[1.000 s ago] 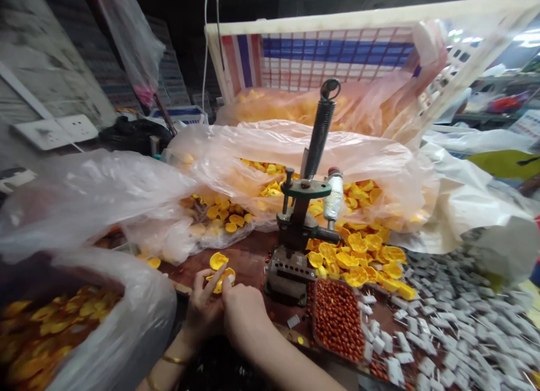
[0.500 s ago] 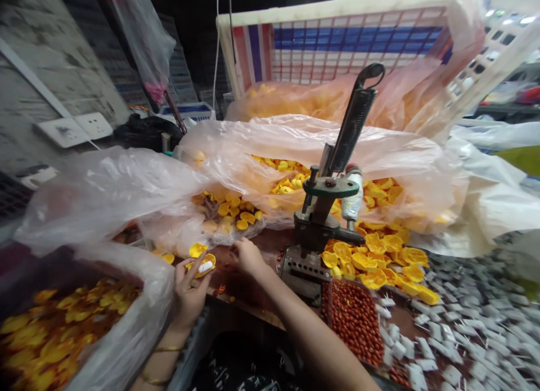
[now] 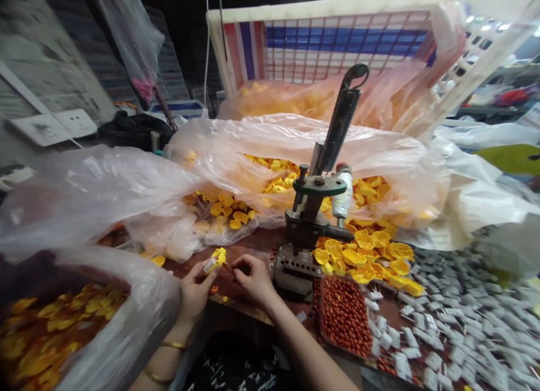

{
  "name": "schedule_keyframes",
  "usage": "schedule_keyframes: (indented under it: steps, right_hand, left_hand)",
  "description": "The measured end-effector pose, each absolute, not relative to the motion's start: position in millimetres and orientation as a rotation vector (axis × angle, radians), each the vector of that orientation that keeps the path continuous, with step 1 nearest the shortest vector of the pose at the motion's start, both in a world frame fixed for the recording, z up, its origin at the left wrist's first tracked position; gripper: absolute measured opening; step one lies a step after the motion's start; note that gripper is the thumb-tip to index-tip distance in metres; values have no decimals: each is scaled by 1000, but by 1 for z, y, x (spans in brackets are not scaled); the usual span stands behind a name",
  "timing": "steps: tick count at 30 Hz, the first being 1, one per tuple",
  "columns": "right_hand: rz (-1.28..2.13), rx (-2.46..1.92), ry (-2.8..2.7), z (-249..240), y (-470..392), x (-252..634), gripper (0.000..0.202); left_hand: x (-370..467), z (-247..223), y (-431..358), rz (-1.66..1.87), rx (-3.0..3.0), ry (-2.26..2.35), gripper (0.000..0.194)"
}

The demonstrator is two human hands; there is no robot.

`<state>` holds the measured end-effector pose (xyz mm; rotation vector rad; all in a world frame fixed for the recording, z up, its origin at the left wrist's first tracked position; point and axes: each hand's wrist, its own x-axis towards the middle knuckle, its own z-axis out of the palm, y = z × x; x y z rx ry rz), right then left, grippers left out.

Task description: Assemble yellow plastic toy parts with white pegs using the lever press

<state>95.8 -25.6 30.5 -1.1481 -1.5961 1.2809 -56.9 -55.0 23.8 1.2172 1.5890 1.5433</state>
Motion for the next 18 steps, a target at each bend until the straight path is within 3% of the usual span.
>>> schedule_keyframes:
  steps: [6,18]
  right_hand:
    - [1199,-1144,-1297,38,-65,131,9]
    - [1116,-1196,-1027,45,-80,163,13]
  left_hand:
    - [0,31,-58,1319,629,1172,43]
    - [46,36,-59,1225,761,1167,42]
